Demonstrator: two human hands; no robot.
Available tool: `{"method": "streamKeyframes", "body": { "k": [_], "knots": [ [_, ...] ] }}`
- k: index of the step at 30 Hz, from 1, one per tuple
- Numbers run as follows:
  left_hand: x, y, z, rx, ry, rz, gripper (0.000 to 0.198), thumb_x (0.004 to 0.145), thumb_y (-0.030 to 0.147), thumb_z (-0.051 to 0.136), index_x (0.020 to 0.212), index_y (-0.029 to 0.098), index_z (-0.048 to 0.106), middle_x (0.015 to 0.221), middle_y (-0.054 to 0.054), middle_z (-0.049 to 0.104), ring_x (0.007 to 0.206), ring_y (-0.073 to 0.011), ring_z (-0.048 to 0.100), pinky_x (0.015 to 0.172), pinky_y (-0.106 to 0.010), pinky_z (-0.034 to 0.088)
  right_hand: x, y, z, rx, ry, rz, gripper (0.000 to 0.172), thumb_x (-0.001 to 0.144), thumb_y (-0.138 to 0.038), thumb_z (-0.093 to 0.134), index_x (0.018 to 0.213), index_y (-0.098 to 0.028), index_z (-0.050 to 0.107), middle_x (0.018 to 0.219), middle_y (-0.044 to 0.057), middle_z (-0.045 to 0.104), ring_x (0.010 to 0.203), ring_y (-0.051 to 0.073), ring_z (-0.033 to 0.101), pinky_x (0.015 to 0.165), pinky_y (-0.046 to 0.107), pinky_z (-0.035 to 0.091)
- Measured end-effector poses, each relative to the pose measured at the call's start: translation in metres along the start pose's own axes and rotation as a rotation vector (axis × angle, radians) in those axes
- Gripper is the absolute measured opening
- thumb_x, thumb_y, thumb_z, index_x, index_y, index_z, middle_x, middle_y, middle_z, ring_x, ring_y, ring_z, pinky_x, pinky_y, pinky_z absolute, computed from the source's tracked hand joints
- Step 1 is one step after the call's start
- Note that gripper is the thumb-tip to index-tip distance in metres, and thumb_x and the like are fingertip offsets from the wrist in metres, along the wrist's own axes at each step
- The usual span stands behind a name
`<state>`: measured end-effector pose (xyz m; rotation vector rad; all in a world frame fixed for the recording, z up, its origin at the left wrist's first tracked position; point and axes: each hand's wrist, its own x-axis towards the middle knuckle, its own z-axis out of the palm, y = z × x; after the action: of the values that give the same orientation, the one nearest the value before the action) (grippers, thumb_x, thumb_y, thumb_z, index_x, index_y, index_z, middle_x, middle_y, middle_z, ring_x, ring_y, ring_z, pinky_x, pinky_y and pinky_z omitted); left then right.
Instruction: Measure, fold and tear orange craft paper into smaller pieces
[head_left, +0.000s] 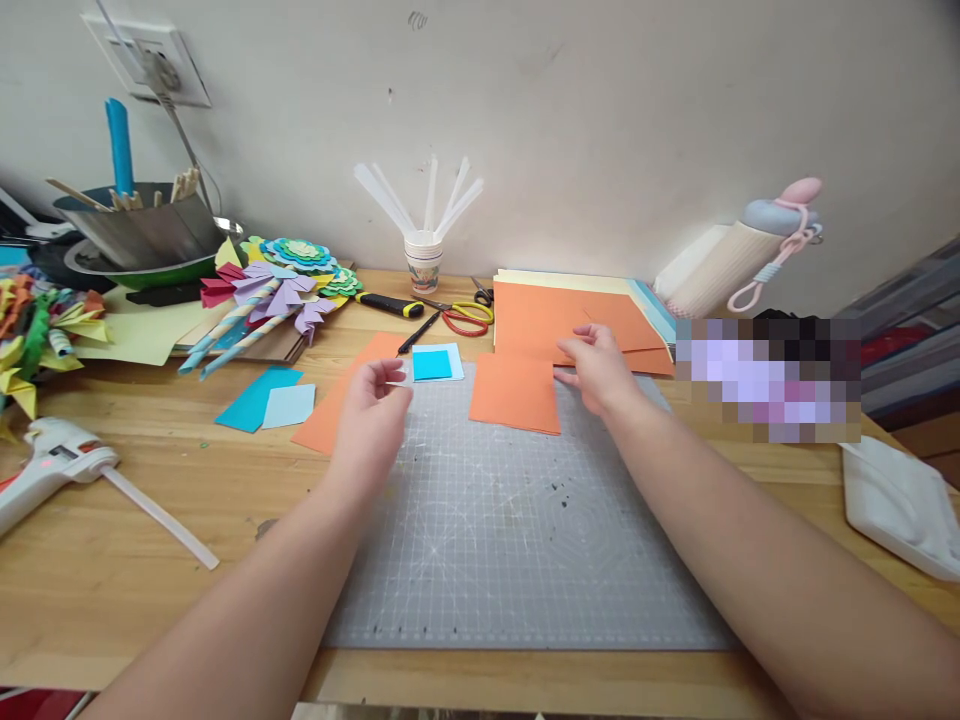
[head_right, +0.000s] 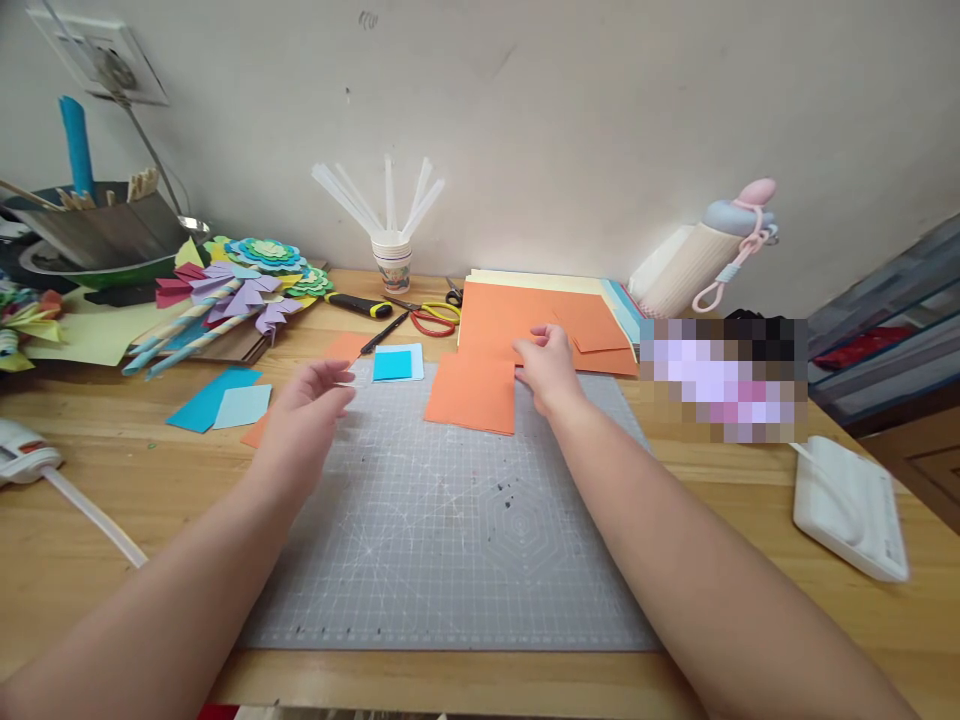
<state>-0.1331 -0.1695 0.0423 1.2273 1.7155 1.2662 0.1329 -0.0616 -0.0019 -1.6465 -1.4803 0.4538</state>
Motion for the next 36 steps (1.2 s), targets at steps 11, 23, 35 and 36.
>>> {"method": "streamKeyframes", "body": {
  "k": [11,23,35,36],
  "knots": [
    [-0.019,-0.005,0.015,0.345,-0.413,0.276,0.025,0.083,0.026,0.053,0.105,0.024,0.064,0.119,-0.005,0.06,0.12,-0.0251,0.048,0.101,-0.044,0.04,0.005,0.005,-0.029,-0.448,-0.183,-0.383,0.051,0.068,-0.017,0.06,0.119,-0.022,0.058,0.142,0.013,0.046,0.134,0.034,0.037,0.112,0.06,0.014],
    [-0.016,-0.006,0.016,0.419,-0.421,0.269,0.024,0.085,0.025,0.051,0.105,0.024,0.063,0.119,-0.004,0.059,0.117,-0.0242,0.049,0.094,-0.041,0.045,0.023,0.017,-0.031,-0.387,-0.018,-0.371,0.031,0.089,-0.027,0.044,0.106,-0.019,0.069,0.106,0.011,0.073,0.097,0.027,0.067,0.085,0.042,0.051],
    [-0.018,-0.004,0.013,0.38,-0.431,0.268,0.025,0.085,0.027,0.05,0.105,0.023,0.064,0.118,-0.006,0.06,0.118,-0.0252,0.049,0.097,-0.043,0.043,0.092,-0.048,-0.072,-0.021,0.155,-0.382,0.012,0.084,-0.028,0.057,0.091,-0.023,0.066,0.092,0.001,0.073,0.09,0.022,0.068,0.083,0.041,0.053],
    [-0.018,-0.003,0.013,0.373,-0.432,0.266,0.025,0.085,0.027,0.05,0.105,0.023,0.064,0.117,-0.006,0.06,0.118,-0.0255,0.049,0.097,-0.043,0.043,0.096,-0.057,-0.078,-0.011,0.149,-0.39,0.012,0.085,-0.029,0.056,0.092,-0.025,0.065,0.093,0.0,0.073,0.092,0.022,0.068,0.085,0.039,0.053]
  ]
}}
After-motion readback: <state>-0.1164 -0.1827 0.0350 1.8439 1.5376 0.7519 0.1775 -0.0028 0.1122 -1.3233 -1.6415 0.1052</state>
